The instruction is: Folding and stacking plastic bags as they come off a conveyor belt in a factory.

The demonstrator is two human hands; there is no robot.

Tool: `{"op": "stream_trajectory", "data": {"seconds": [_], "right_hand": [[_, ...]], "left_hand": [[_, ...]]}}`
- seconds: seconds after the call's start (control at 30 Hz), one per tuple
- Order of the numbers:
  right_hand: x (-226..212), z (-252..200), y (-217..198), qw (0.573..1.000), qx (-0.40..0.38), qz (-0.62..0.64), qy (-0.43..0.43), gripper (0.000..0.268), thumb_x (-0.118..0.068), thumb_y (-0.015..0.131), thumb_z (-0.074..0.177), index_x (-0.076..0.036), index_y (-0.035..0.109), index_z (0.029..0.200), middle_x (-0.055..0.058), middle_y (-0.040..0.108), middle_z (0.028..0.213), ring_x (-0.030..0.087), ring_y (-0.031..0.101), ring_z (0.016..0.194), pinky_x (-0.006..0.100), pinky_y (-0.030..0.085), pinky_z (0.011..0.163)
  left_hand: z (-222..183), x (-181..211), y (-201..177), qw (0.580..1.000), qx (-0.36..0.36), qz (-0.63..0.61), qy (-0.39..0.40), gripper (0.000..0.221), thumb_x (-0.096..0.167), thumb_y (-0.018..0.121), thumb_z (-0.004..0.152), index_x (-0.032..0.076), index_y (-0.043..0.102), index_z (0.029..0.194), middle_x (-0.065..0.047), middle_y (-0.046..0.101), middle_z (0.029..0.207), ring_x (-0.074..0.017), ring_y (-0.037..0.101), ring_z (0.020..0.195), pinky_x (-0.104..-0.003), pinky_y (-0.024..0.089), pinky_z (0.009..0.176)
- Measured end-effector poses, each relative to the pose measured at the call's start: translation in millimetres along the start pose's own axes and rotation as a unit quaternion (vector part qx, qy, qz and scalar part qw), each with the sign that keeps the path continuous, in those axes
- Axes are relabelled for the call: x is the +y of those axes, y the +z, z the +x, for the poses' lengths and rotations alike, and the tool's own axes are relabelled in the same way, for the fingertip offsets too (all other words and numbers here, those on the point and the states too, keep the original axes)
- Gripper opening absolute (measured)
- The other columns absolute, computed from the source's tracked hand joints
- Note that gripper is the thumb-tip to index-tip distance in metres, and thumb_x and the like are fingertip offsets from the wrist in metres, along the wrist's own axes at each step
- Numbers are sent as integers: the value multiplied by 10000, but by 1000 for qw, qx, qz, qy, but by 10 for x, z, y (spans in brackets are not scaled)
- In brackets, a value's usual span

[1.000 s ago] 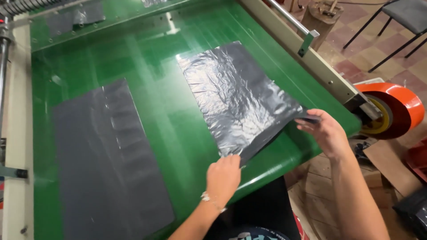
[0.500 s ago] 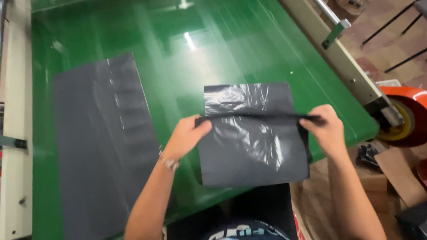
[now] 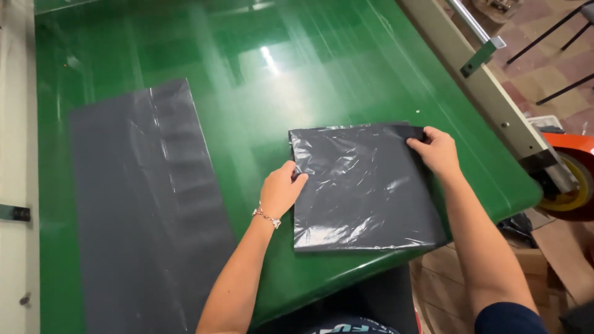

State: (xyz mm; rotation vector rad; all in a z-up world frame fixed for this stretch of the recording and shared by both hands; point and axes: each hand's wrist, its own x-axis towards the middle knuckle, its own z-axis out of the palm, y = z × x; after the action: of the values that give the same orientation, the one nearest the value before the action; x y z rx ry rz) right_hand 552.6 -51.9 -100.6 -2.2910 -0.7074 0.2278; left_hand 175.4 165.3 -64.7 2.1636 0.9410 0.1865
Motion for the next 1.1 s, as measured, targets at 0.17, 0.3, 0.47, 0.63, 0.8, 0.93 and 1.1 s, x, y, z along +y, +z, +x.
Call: {"op": "stream_trajectory", "data": {"seconds": [0.17,0.3,0.47,0.63,0.8,0.93,1.1], "right_hand": [[-482,-47,-133,990,-19,-121,-75,412,-300,804,817,-17,687,1093,209,673,1031,365,676,975,480,539,832],[-839,68,-149,978,-82,-98,-164,618,-207,843,719,51,634,1239,257,646,1173,417,622,1143,505,484,1000],[-613,508,67,960,-182,-204,-52,765,-435,885,648,-149,579,1289,75,562,1231,295,582,1213,464,486,992],[-742,609,60,945,-220,-240,-39,700,-458,888,616,-160,626,1192,94,641,1186,323,622,1184,480,501,949],[-615,702,199,924,-227,-296,-79,522,-533,814,641,-192,758,1033,122,746,1061,362,689,1068,484,557,832],[-759,559,199,931,-184,-298,-102,510,-493,767,717,-238,660,1145,90,729,1097,317,678,1103,485,548,871],[-930,17,-44,910,-37,-344,-226,322,-430,723,826,-248,679,1088,18,652,1002,262,649,1036,440,550,832]], "left_hand": [[18,15,36,999,18,6,-33,294,407,592,951,117,557,918,-117,665,805,-362,691,864,-448,557,733],[-39,119,-3,999,18,9,-48,289,412,564,968,123,557,962,-119,683,857,-365,697,899,-450,564,758],[-113,253,-71,997,34,39,-64,316,379,424,1030,91,491,1143,-217,699,946,-422,702,932,-512,577,825],[-171,380,-161,996,32,37,-71,314,362,423,1033,83,457,1172,-238,698,960,-448,694,949,-527,567,845],[-165,248,151,889,280,338,128,617,429,774,771,88,534,1226,-48,562,976,-243,596,875,-353,550,586],[-257,476,223,881,205,224,363,449,486,630,880,121,591,1140,-56,575,1055,-270,565,1059,-391,510,775],[-461,469,300,888,-3,242,391,699,586,561,894,84,502,1377,-106,463,1501,-306,339,1456,-595,331,1121]]}}
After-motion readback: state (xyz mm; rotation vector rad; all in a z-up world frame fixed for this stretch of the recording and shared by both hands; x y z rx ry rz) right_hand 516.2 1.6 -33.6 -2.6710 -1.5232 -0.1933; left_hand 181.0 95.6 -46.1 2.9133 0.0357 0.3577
